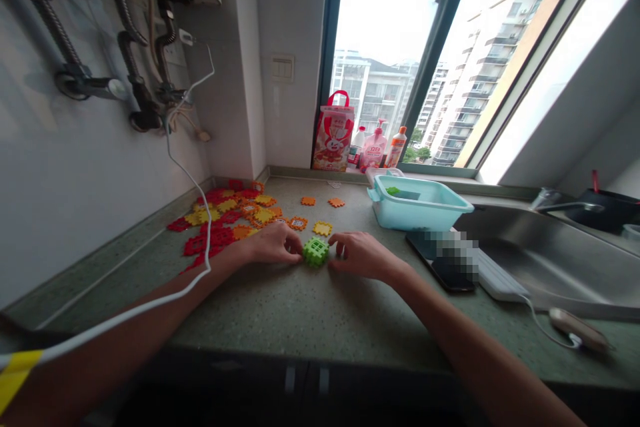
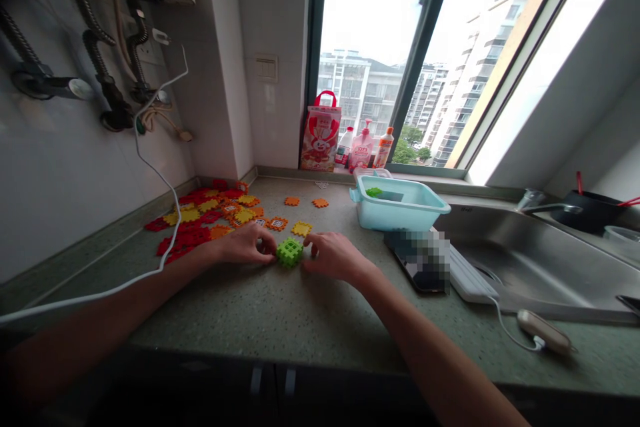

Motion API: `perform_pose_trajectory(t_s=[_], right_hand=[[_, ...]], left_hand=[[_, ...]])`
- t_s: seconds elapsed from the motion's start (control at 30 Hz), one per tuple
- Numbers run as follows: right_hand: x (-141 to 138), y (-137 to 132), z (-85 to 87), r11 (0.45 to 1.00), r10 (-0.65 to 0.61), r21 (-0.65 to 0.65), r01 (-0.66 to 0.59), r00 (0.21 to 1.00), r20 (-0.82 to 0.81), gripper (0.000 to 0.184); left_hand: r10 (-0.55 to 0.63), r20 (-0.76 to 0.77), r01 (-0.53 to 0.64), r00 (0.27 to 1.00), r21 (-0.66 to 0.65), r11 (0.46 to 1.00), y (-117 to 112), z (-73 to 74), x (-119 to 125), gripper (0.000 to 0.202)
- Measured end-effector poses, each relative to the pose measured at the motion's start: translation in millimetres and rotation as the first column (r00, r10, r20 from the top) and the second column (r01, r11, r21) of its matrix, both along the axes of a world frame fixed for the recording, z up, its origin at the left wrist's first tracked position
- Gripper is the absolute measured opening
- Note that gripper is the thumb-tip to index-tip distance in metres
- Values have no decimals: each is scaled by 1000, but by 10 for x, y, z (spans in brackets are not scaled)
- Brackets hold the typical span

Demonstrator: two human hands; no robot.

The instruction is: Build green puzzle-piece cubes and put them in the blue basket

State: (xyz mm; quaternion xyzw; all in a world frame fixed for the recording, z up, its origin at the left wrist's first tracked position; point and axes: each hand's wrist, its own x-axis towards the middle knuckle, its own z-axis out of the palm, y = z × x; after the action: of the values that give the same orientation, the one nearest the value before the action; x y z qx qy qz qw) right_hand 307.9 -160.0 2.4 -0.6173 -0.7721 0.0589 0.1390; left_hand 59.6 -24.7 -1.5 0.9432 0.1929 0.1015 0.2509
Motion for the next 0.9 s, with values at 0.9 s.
perform_pose_trajectory(t_s=[0.9], right_hand=[[-21,127,-136,998,2,56,2,998,-62,18]], left_hand=[[-26,74,22,997,51,998,78,-123,27,20]])
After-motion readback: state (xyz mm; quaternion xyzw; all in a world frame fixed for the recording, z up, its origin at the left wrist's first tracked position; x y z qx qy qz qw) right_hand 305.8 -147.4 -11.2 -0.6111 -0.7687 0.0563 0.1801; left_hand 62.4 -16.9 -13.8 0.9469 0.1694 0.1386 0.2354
